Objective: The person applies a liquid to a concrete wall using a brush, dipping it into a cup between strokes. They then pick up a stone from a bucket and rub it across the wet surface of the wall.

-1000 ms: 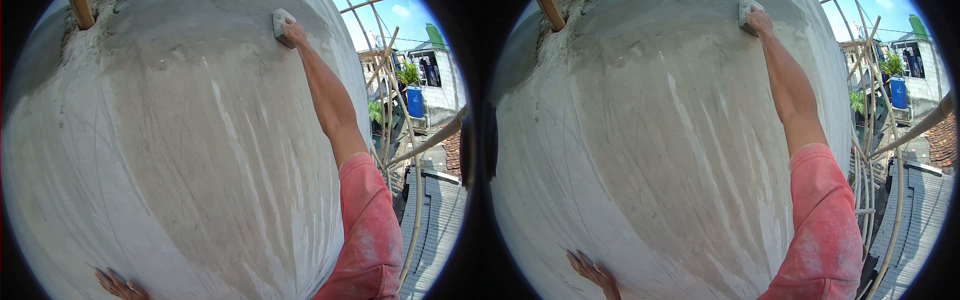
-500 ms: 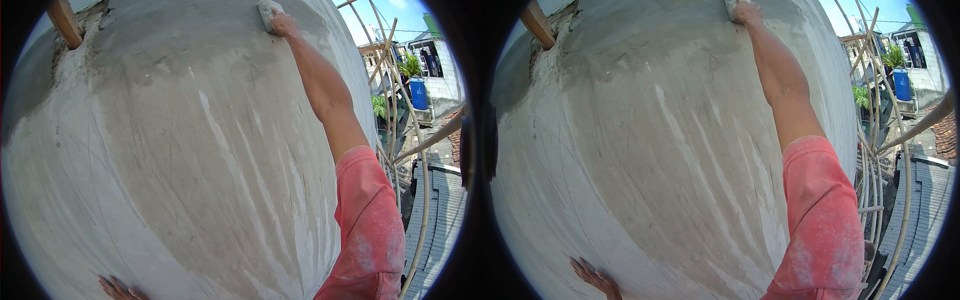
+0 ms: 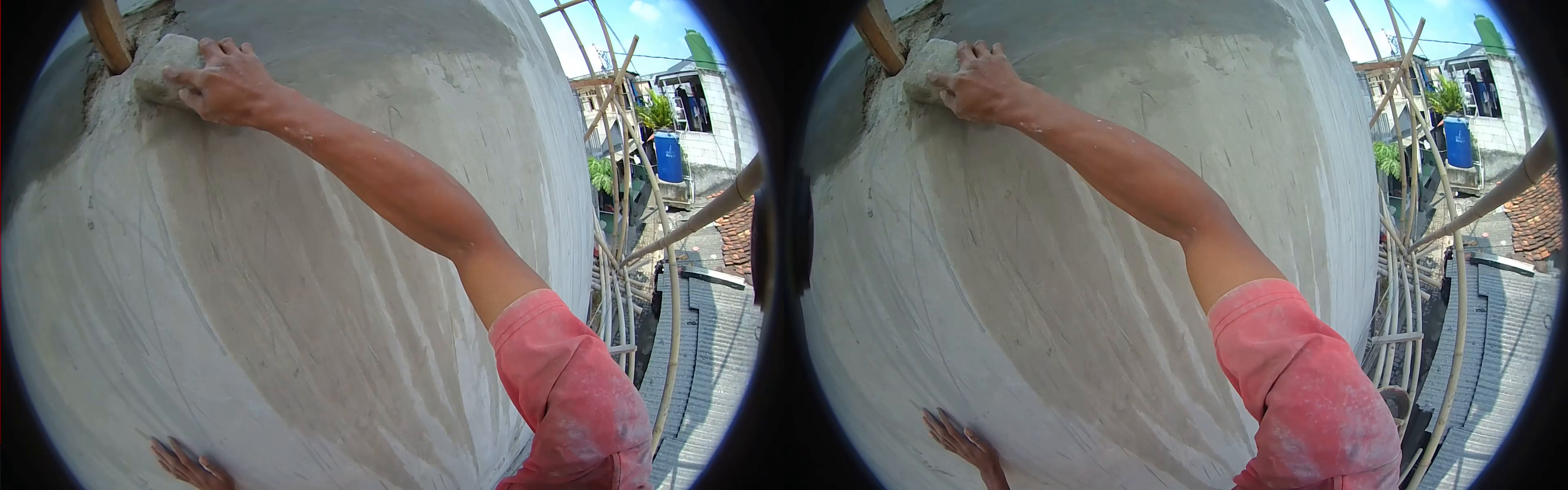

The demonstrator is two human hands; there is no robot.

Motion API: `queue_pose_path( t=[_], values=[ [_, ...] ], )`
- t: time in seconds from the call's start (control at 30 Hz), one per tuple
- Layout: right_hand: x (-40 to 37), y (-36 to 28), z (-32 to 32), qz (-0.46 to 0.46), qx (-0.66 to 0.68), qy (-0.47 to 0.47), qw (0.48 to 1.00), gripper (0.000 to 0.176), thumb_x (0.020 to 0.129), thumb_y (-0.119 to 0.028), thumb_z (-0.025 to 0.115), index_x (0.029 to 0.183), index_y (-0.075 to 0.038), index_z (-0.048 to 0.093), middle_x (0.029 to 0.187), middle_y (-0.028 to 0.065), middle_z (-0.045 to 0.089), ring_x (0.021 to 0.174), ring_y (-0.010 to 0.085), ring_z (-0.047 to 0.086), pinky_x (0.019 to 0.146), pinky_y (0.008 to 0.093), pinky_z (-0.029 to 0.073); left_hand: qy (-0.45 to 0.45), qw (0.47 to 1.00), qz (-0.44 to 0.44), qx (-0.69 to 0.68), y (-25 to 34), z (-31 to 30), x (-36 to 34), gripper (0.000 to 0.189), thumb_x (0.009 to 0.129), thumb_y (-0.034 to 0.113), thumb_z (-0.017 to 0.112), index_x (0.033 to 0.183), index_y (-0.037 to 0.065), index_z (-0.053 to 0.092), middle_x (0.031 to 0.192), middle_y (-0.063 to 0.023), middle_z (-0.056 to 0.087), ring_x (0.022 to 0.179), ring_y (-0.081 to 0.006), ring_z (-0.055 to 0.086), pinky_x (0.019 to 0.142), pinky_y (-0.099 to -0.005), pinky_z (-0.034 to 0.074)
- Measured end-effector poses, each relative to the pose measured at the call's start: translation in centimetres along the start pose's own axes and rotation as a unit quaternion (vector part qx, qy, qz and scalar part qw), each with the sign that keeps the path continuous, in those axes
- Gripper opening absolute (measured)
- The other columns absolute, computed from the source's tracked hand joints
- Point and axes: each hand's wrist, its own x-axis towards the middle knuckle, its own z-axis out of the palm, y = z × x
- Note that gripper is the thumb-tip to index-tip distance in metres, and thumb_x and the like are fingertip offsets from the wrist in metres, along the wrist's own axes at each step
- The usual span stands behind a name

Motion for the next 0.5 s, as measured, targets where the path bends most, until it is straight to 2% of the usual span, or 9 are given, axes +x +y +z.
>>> queue_pose_path(
  t=[0.1,0.17,0.23,0.3,0.33,0.4,0.43,0.47,0.5],
  values=[
    [-1.6,-0.2,-1.4,-0.042,0.020,-0.016,0.999,0.036,0.089,-0.039,0.048,0.124,-0.038,0.055,0.127,0.0207,0.047,0.115,0.0387,0.047,0.094,0.0458,0.039,-0.002,1.000,-0.008,-0.002,-0.5,0.6,-0.4,0.060,0.097,0.049,0.017,0.141,0.011,0.032,0.149,-0.0123,0.022,0.139,-0.0316,0.018,0.112,-0.0496,0.012],
    [-4.0,5.1,-3.4,0.025,-0.021,-0.022,0.999,0.038,0.088,-0.042,0.050,0.126,-0.040,0.053,0.130,0.0190,0.046,0.117,0.0358,0.046,0.096,0.0450,0.038,0.004,1.000,-0.010,0.015,-0.8,0.7,-0.5,0.059,0.098,0.048,0.017,0.141,0.012,0.033,0.149,-0.0117,0.023,0.139,-0.0307,0.019,0.113,-0.0490,0.011],
    [-8.2,14.0,-5.8,0.158,-0.081,0.015,0.984,0.042,0.086,-0.045,0.051,0.128,-0.040,0.050,0.128,0.0149,0.047,0.117,0.0332,0.046,0.094,0.0467,0.038,0.003,1.000,-0.006,0.025,-1.2,0.7,-0.6,0.058,0.098,0.048,0.016,0.141,0.012,0.033,0.149,-0.0114,0.023,0.138,-0.0305,0.019,0.113,-0.0489,0.012],
    [-12.8,21.9,-9.5,0.284,-0.140,-0.048,0.947,0.046,0.088,-0.046,0.048,0.133,-0.039,0.043,0.124,0.0148,0.049,0.114,0.0347,0.049,0.092,0.0492,0.041,0.007,0.999,-0.010,0.038,-1.2,1.0,-0.3,0.057,0.098,0.047,0.016,0.141,0.013,0.033,0.149,-0.0111,0.023,0.138,-0.0302,0.019,0.113,-0.0488,0.012],
    [-14.8,24.6,-11.2,0.362,-0.164,-0.080,0.914,0.048,0.089,-0.048,0.044,0.135,-0.038,0.041,0.126,0.0163,0.048,0.115,0.0357,0.048,0.094,0.0492,0.040,0.012,1.000,-0.008,0.027,-1.0,0.9,-0.2,0.057,0.098,0.046,0.016,0.140,0.013,0.034,0.149,-0.0112,0.023,0.138,-0.0304,0.020,0.113,-0.0490,0.013],
    [-18.5,28.3,-15.0,0.561,-0.197,-0.169,0.786,0.049,0.089,-0.042,0.045,0.137,-0.035,0.039,0.133,0.0187,0.043,0.122,0.0371,0.044,0.098,0.0476,0.039,0.004,1.000,0.000,0.012,-1.3,0.5,-0.4,0.056,0.099,0.046,0.016,0.140,0.013,0.034,0.149,-0.0113,0.024,0.138,-0.0306,0.020,0.112,-0.0492,0.014],
    [-22.8,32.7,-16.3,0.628,-0.175,-0.200,0.732,0.051,0.087,-0.037,0.048,0.136,-0.034,0.039,0.136,0.0175,0.041,0.124,0.0368,0.041,0.098,0.0475,0.039,0.008,1.000,-0.001,0.014,-1.4,0.8,-0.4,0.056,0.099,0.046,0.016,0.140,0.013,0.035,0.149,-0.0116,0.024,0.138,-0.0307,0.021,0.112,-0.0491,0.014],
    [-25.8,33.2,-18.5,0.655,-0.178,-0.221,0.701,0.051,0.085,-0.036,0.050,0.135,-0.032,0.040,0.136,0.0171,0.041,0.125,0.0378,0.041,0.099,0.0466,0.038,0.012,1.000,-0.006,0.014,-1.1,1.2,-0.6,0.056,0.099,0.045,0.016,0.140,0.012,0.035,0.149,-0.0119,0.024,0.138,-0.0309,0.021,0.112,-0.0490,0.015],
    [-29.0,32.3,-20.3,0.668,-0.192,-0.182,0.695,0.049,0.085,-0.036,0.049,0.134,-0.031,0.042,0.135,0.0180,0.043,0.123,0.0393,0.041,0.097,0.0462,0.039,0.011,1.000,-0.015,0.009,-0.6,1.4,-0.5,0.056,0.099,0.045,0.016,0.140,0.012,0.035,0.149,-0.0119,0.024,0.138,-0.0309,0.021,0.112,-0.0490,0.015]
  ],
)
